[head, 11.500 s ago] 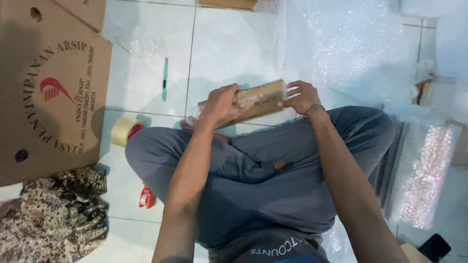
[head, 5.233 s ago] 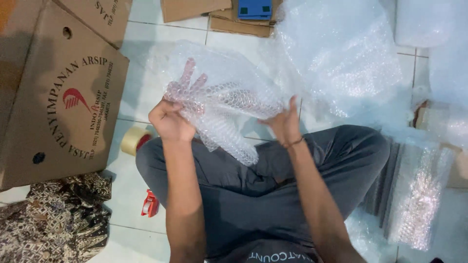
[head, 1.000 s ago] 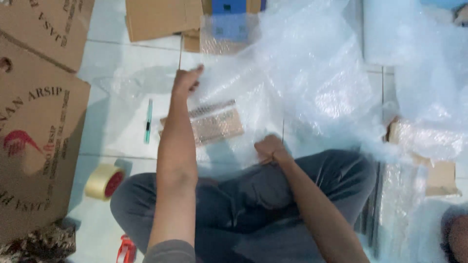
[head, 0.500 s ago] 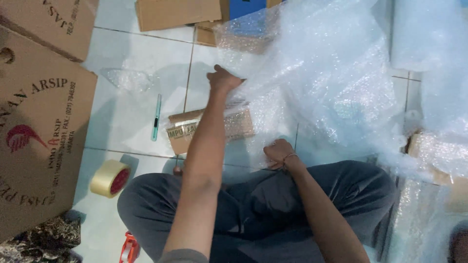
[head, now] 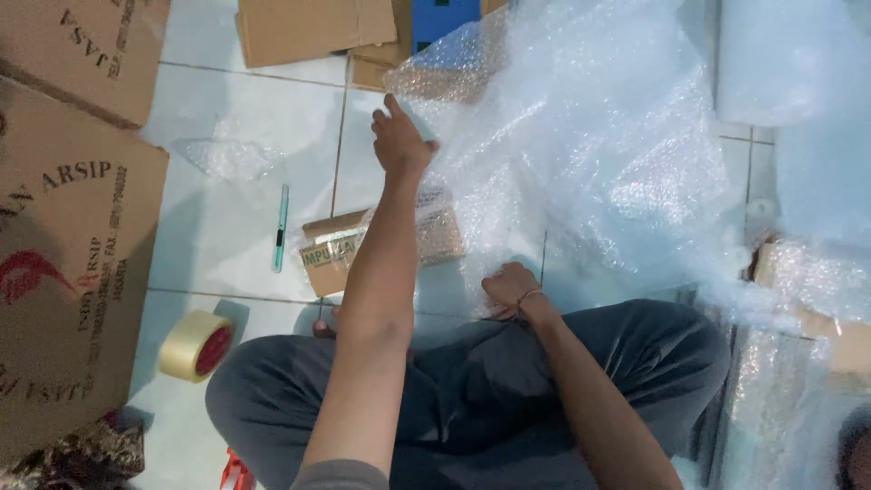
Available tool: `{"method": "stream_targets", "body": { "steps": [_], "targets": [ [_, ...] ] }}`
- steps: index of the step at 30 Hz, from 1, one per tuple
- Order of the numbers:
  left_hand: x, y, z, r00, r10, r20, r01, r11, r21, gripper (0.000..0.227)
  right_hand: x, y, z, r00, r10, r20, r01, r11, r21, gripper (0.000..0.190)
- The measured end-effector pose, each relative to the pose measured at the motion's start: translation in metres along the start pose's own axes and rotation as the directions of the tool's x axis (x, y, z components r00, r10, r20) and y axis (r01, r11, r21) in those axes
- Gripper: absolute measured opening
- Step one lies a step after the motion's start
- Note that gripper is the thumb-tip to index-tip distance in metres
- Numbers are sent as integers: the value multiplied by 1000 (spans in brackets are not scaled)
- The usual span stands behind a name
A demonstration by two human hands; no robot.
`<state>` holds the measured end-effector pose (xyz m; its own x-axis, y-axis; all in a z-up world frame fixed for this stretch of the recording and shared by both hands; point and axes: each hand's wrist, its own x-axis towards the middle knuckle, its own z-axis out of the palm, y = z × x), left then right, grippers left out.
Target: Wrapping a small item in bubble wrap and securing it inside a cardboard mailer using tape.
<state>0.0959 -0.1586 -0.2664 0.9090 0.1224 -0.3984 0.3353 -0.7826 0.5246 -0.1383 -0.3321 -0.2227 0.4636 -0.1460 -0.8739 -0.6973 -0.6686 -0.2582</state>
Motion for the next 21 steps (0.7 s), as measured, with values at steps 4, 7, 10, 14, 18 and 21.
{"method": "stream_targets", "body": {
  "steps": [4,7,10,14,18,21],
  "targets": [
    [-8,4,-5,995,62,77,-64,998,24,107,9,3,0,1000,-13,-24,13,1000,-4,69],
    [13,-14,19,969,170,180,-191,976,107,86,25,14,4,1000,0,8,0,999,34,78],
    [40,-28,29,967,210,144,-211,977,-7,68,31,15,2,999,-33,-29,33,999,12,56],
    [56,-17,-23,808,442,-390,-450,890,76,63,22,2,-6,997,79,27,-83,972,219,26],
    [68,-5,-99,742,425,-518,-360,905,228,77,42,10,-6,1000,-22,1,22,992,125,34],
    [103,-45,-107,639,391,-663,-398,905,151,51,11,-7,-14,1000,-14,-20,22,868,496,27]
  ]
}}
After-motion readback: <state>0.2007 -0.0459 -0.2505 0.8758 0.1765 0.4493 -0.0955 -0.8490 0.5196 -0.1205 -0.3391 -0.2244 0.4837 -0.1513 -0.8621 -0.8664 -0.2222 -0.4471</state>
